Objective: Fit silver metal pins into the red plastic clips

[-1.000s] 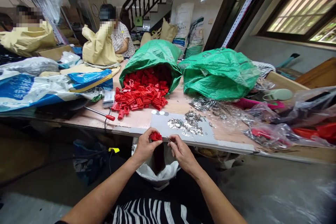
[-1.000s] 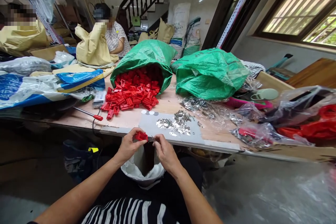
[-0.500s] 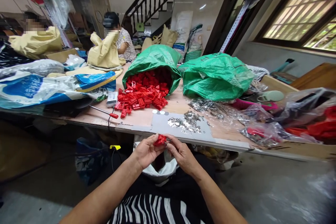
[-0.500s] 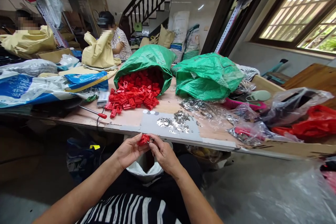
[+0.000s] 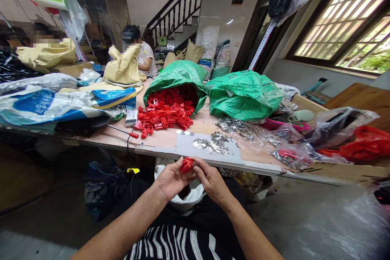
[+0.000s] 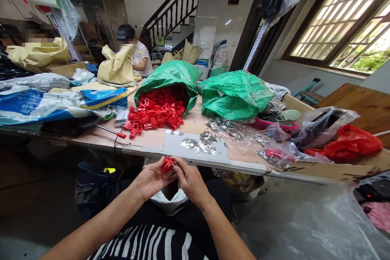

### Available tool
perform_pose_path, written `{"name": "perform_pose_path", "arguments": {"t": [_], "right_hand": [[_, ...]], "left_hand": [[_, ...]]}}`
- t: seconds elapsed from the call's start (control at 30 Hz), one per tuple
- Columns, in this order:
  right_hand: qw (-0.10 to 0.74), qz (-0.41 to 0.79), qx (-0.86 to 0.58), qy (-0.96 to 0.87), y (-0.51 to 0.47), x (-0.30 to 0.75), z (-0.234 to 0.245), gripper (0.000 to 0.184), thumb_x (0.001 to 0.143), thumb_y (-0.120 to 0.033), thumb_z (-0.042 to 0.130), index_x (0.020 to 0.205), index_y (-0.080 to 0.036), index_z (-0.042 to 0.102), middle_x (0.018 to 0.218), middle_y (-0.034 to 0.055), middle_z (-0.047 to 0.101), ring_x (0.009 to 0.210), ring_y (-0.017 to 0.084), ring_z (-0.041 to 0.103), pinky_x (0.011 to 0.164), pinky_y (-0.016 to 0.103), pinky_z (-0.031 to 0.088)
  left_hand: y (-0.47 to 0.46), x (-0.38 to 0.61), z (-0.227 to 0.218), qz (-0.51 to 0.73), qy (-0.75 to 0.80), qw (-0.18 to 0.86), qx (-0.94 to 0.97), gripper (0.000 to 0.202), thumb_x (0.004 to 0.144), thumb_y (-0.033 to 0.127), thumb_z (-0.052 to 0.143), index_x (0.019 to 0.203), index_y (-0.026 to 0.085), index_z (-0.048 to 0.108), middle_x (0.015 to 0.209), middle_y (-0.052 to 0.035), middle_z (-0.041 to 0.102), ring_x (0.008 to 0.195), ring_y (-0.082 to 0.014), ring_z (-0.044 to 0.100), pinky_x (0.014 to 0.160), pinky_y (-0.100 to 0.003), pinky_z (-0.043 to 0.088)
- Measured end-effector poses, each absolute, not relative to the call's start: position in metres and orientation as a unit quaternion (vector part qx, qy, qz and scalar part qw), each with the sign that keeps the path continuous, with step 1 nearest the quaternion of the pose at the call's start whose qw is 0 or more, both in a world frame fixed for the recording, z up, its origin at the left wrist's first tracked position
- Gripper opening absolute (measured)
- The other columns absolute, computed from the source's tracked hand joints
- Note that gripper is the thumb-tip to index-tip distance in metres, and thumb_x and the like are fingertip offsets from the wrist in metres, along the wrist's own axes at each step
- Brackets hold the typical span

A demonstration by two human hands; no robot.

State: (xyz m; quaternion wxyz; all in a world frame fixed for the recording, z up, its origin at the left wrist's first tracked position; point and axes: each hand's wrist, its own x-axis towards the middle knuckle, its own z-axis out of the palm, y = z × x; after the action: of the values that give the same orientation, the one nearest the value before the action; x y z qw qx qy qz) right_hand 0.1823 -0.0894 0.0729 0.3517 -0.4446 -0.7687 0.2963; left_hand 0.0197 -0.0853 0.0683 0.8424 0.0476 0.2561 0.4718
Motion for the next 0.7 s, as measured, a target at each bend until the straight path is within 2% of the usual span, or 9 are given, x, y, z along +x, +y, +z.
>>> {"name": "perform_pose_path", "arguments": {"t": [0.1, 0.3, 0.4, 0.5, 0.7], "right_hand": [[0.381, 0.284, -0.433, -0.766, -0.0874, 0.1814, 0.0737, 0.031, 0.096, -0.034, 0.037, 0.112, -0.022, 0.061, 0.104, 0.0063, 0.067, 0.095, 0.019, 0.063, 0.085, 0.029, 0.047], [0.330, 0.310, -0.433, -0.779, -0.0913, 0.1805, 0.0759, 0.038, 0.096, -0.034, 0.038, 0.131, -0.024, 0.047, 0.095, 0.0033, 0.070, 0.083, 0.017, 0.065, 0.077, 0.028, 0.050], [0.362, 0.275, -0.444, -0.773, -0.0884, 0.1807, 0.0721, 0.032, 0.096, -0.034, 0.039, 0.119, -0.023, 0.057, 0.104, 0.0055, 0.068, 0.091, 0.019, 0.065, 0.081, 0.028, 0.049], [0.374, 0.278, -0.438, -0.769, -0.0848, 0.1831, 0.0714, 0.031, 0.096, -0.034, 0.037, 0.110, -0.023, 0.063, 0.103, 0.0062, 0.069, 0.092, 0.019, 0.065, 0.082, 0.028, 0.049], [0.325, 0.319, -0.422, -0.784, -0.0893, 0.1844, 0.0782, 0.039, 0.095, -0.034, 0.040, 0.131, -0.022, 0.048, 0.103, 0.0059, 0.069, 0.094, 0.020, 0.065, 0.084, 0.029, 0.049]], "left_hand": [[-0.0890, 0.0206, 0.0721, 0.472, 0.272, 0.838, 0.047, 0.022, 0.092, 0.023, 0.049, 0.085, 0.010, 0.065, 0.080, -0.0081, 0.073, 0.074, -0.0193, 0.070, 0.087, -0.042, 0.050], [-0.0896, 0.0183, 0.0744, 0.485, 0.261, 0.834, 0.035, 0.024, 0.092, 0.024, 0.048, 0.083, 0.010, 0.066, 0.078, -0.0071, 0.073, 0.070, -0.0179, 0.070, 0.086, -0.042, 0.050], [-0.0915, 0.0211, 0.0734, 0.483, 0.274, 0.831, 0.039, 0.021, 0.091, 0.023, 0.050, 0.082, 0.011, 0.066, 0.080, -0.0077, 0.073, 0.073, -0.0189, 0.070, 0.084, -0.040, 0.051], [-0.0933, 0.0240, 0.0726, 0.479, 0.284, 0.830, 0.042, 0.022, 0.091, 0.024, 0.051, 0.081, 0.010, 0.065, 0.081, -0.0083, 0.074, 0.075, -0.0200, 0.071, 0.082, -0.040, 0.051], [-0.0892, 0.0207, 0.0742, 0.487, 0.280, 0.826, 0.033, 0.025, 0.093, 0.025, 0.047, 0.084, 0.011, 0.065, 0.075, -0.0067, 0.073, 0.070, -0.0184, 0.070, 0.078, -0.039, 0.053]]}}
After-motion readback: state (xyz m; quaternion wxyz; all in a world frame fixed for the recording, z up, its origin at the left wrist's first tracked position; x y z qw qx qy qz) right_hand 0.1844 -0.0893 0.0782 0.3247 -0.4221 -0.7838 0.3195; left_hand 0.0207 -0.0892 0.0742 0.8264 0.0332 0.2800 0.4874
